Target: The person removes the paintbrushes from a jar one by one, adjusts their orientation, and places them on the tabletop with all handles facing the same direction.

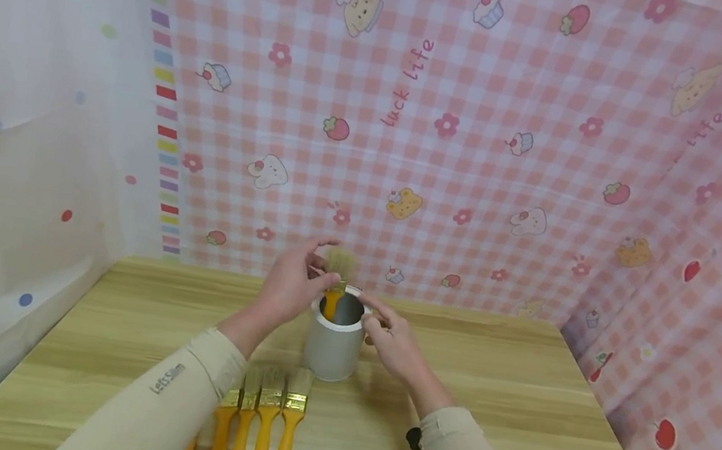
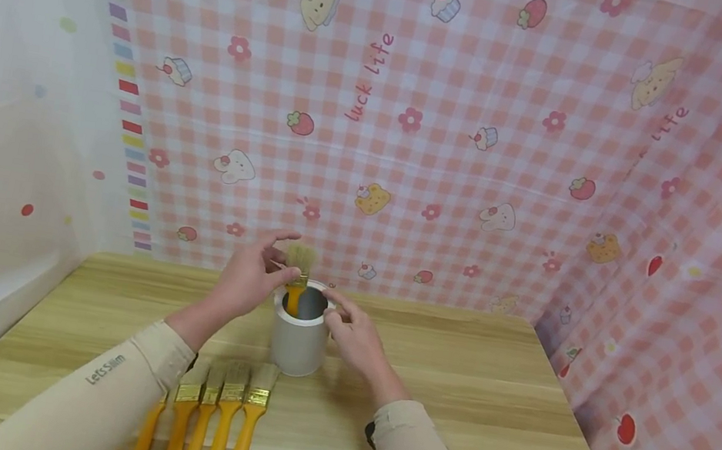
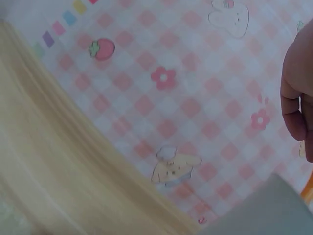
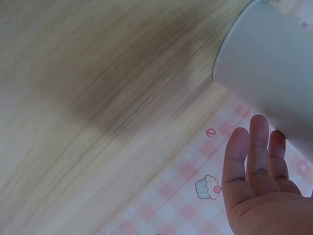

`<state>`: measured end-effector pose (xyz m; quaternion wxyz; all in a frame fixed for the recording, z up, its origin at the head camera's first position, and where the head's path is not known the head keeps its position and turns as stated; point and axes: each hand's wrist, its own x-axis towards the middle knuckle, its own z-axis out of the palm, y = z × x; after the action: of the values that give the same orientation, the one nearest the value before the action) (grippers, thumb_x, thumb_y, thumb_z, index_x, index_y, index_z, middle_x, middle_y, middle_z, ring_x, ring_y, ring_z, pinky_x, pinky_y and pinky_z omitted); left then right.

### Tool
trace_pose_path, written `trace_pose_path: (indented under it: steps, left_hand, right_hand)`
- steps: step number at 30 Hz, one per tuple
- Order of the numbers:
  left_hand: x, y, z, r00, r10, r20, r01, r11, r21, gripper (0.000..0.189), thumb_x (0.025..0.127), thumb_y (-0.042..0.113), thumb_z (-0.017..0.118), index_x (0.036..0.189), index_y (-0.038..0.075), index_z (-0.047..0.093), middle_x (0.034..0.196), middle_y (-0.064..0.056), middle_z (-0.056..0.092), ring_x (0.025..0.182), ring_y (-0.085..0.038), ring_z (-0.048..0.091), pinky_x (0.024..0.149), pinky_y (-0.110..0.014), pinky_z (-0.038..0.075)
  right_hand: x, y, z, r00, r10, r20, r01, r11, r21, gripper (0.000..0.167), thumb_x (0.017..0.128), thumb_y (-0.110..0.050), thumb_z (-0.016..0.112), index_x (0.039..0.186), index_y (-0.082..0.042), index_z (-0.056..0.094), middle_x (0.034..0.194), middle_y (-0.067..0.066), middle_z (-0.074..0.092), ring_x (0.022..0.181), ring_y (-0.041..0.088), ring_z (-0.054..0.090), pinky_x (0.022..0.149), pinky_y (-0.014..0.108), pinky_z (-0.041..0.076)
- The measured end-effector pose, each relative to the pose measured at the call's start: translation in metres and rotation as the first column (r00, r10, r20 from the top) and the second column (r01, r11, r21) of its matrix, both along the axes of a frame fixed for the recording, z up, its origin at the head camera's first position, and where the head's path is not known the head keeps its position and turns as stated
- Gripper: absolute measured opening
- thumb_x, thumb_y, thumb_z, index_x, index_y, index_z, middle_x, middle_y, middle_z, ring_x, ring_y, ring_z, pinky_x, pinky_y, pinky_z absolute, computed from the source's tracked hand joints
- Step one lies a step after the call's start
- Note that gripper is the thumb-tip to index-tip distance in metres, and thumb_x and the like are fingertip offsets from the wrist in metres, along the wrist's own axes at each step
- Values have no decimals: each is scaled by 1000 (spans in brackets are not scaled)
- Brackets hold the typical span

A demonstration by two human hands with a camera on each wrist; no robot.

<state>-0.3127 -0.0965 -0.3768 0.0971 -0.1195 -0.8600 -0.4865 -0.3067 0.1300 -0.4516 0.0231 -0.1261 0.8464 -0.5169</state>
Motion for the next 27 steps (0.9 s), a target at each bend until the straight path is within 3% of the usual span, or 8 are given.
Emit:
trace_pose_path:
  steps: [6, 10, 13, 18, 24, 27]
  left_hand:
    - [-1, -14, 14, 998, 55, -32, -53, 997, 58, 55, 102, 22, 75, 153, 28, 53, 121, -13, 74, 102, -30, 76, 87, -46, 65]
    - [-1, -22, 23, 998, 65, -6, -64, 988, 137, 53, 102, 22, 76, 149, 26, 54, 118, -14, 75, 99, -29, 77, 86, -47, 65]
    - [-1, -29, 28, 999, 45, 28, -50, 976, 213, 52, 101, 21, 77, 148, 24, 55, 115, -15, 77, 96, -28, 78, 87, -47, 64]
    - [-2, -39, 35, 998, 0, 57, -17, 952, 306, 53, 101, 21, 77, 149, 22, 55, 115, -17, 77, 91, -24, 78, 88, -37, 65]
    - [3, -54, 43, 997, -22, 75, -2, 952, 306, 55, 102, 23, 76, 153, 25, 56, 110, -13, 75, 86, -18, 75, 84, -28, 63]
    - [6, -64, 42, 994, -53, 98, 23, 958, 286, 56, 102, 19, 76, 154, 21, 56, 102, -9, 74, 84, -19, 73, 82, -29, 63]
  right_hand:
    - [1, 1, 0, 1000, 8, -4, -8, 1000, 1, 47, 108, -34, 52, 155, -32, 57, 142, 17, 69, 107, 42, 73, 90, 48, 59]
    - [0, 0, 0, 1000, -2, -6, 2, 1000, -1, 46, 108, -34, 52, 154, -34, 58, 142, 15, 70, 106, 41, 73, 92, 48, 59]
    - [0, 0, 0, 1000, -7, -4, 7, 1000, -1, 46, 108, -35, 53, 153, -36, 58, 140, 14, 71, 106, 40, 74, 93, 47, 59]
    - [0, 1, 0, 1000, -8, -2, 8, 1000, 2, 46, 107, -36, 52, 153, -38, 58, 138, 14, 72, 107, 41, 73, 95, 49, 59]
    - [0, 1, 0, 1000, -7, -3, 7, 1000, 4, 46, 108, -36, 52, 154, -37, 57, 135, 14, 73, 108, 41, 73, 93, 48, 58]
    - [0, 1, 0, 1000, -10, -4, 10, 1000, 5, 46, 108, -36, 51, 154, -37, 57, 134, 14, 73, 108, 41, 73, 93, 47, 58]
